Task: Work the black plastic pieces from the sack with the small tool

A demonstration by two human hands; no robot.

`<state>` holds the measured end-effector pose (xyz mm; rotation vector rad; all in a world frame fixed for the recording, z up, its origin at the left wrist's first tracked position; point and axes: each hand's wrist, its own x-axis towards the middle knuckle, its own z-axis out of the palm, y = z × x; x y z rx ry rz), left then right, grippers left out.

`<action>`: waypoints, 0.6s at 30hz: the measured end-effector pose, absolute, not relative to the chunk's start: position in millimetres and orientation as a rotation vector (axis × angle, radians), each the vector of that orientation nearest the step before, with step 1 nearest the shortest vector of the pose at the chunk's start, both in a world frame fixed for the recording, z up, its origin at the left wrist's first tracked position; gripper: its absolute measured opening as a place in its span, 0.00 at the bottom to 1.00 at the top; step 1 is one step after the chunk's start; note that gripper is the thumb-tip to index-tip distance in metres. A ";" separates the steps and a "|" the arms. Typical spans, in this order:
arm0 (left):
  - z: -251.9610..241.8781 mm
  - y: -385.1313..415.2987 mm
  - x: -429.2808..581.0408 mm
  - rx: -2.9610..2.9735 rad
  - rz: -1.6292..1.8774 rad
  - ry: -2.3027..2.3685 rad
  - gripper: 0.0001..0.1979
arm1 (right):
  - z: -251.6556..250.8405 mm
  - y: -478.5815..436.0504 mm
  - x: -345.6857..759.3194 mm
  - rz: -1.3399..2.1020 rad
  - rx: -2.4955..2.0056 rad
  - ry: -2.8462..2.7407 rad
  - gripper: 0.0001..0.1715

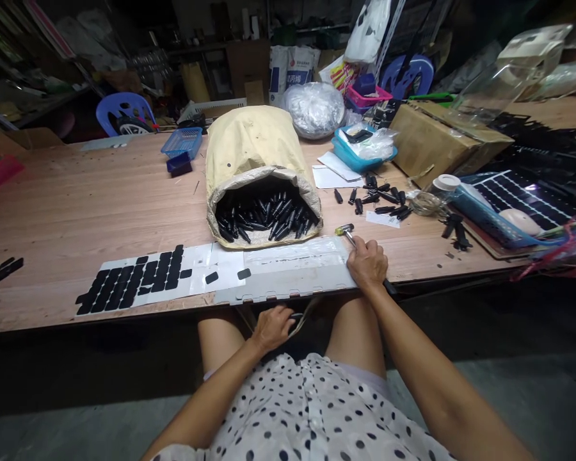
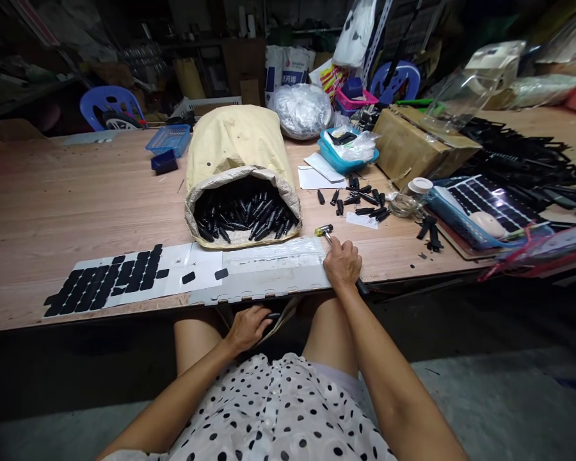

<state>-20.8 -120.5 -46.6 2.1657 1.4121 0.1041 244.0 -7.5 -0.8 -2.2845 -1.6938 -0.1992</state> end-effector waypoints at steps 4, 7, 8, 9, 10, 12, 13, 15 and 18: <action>-59.6 -110.7 -29.7 1.842 -0.146 1.889 0.22 | -1.6 -6.9 244.6 -0.210 -2.280 -1.698 0.22; -65.9 -101.6 -34.5 1.834 -0.123 2.014 0.24 | -3.1 -6.1 245.7 -0.220 -2.272 -1.699 0.22; -67.8 -100.3 -36.3 1.849 -0.109 2.039 0.24 | -4.0 -5.8 246.3 -0.222 -2.270 -1.698 0.22; -69.6 -100.0 -38.1 1.864 -0.097 2.061 0.24 | -5.1 -5.4 246.9 -0.226 -2.268 -1.696 0.22; -70.8 -100.9 -39.9 1.872 -0.096 2.084 0.24 | -6.4 -5.0 247.5 -0.231 -2.265 -1.694 0.22; -70.6 -105.3 -42.6 1.855 -0.135 2.115 0.27 | -9.9 -4.3 248.9 -0.249 -2.252 -1.690 0.21; -68.4 -108.6 -43.3 1.837 -0.166 2.115 0.29 | -11.9 -4.0 249.7 -0.263 -2.242 -1.688 0.21; -58.9 -116.0 -42.6 1.808 -0.224 2.057 0.28 | -15.8 -3.7 250.9 -0.294 -2.219 -1.681 0.21; -30.9 -121.4 -38.3 1.805 -0.210 1.871 0.17 | -20.0 -3.9 251.8 -0.326 -2.205 -1.676 0.20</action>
